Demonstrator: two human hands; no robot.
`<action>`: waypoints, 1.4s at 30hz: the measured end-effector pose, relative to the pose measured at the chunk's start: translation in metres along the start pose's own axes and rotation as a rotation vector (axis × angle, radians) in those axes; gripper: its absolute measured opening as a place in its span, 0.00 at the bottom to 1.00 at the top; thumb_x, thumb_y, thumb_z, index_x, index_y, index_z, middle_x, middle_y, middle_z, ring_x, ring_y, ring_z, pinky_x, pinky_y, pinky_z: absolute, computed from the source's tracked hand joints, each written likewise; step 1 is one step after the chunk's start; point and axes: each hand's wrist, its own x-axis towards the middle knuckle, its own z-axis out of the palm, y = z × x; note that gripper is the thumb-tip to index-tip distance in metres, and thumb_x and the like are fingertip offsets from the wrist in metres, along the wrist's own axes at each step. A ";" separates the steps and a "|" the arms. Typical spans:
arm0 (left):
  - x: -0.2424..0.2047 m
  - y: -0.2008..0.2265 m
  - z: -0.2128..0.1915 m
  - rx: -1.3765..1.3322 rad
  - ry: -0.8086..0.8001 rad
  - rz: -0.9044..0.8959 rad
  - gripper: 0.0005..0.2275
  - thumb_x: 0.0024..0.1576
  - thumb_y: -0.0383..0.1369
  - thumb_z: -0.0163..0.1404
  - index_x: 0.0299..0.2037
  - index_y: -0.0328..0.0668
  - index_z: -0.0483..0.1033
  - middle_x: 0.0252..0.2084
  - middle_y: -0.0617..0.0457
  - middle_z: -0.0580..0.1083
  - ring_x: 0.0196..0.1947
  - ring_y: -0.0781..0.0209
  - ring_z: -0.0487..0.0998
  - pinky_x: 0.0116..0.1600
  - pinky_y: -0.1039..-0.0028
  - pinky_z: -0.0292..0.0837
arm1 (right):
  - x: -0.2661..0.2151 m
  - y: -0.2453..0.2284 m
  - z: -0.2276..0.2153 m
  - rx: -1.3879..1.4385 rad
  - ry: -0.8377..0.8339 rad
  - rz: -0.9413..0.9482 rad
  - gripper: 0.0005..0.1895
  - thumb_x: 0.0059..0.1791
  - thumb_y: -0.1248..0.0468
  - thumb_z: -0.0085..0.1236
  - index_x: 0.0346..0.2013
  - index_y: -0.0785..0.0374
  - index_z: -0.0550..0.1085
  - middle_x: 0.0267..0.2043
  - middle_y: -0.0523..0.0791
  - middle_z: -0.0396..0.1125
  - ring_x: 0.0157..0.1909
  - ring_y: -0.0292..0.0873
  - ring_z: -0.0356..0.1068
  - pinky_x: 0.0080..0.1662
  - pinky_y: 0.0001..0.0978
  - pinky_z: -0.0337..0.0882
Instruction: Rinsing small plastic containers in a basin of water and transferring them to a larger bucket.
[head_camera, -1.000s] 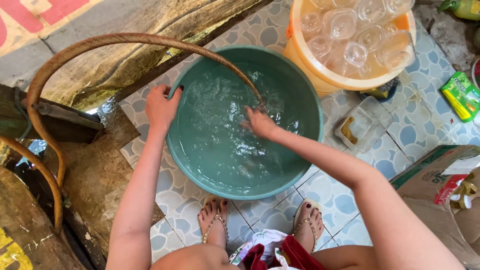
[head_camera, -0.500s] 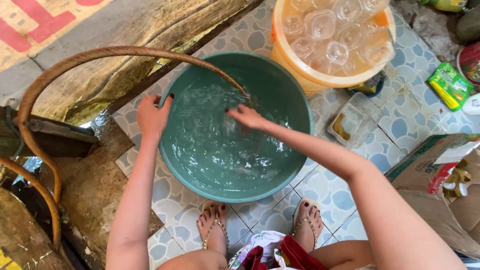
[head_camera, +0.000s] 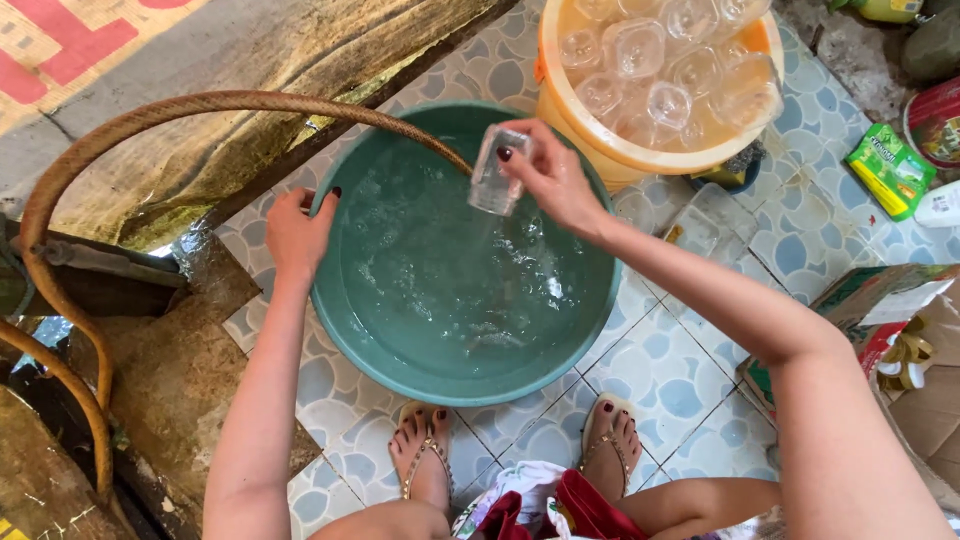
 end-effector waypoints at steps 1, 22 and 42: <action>0.000 0.001 0.000 0.002 0.008 0.003 0.18 0.63 0.47 0.56 0.41 0.35 0.81 0.39 0.42 0.74 0.40 0.40 0.80 0.46 0.50 0.74 | -0.001 -0.007 -0.004 -0.014 0.018 -0.043 0.24 0.57 0.48 0.55 0.62 0.56 0.68 0.36 0.51 0.73 0.37 0.44 0.75 0.42 0.37 0.77; -0.003 0.004 -0.003 -0.010 0.012 0.033 0.17 0.62 0.44 0.56 0.42 0.32 0.81 0.39 0.38 0.75 0.40 0.37 0.80 0.45 0.50 0.74 | -0.033 0.127 0.094 -0.707 -0.460 0.195 0.31 0.55 0.47 0.51 0.67 0.59 0.59 0.61 0.68 0.59 0.52 0.78 0.70 0.53 0.67 0.73; 0.000 0.000 -0.001 0.007 -0.004 0.031 0.18 0.63 0.47 0.55 0.43 0.35 0.81 0.39 0.41 0.75 0.40 0.42 0.80 0.44 0.53 0.75 | -0.044 0.051 0.050 -0.927 -0.398 -0.404 0.40 0.37 0.55 0.73 0.60 0.49 0.64 0.55 0.41 0.59 0.62 0.46 0.59 0.65 0.60 0.55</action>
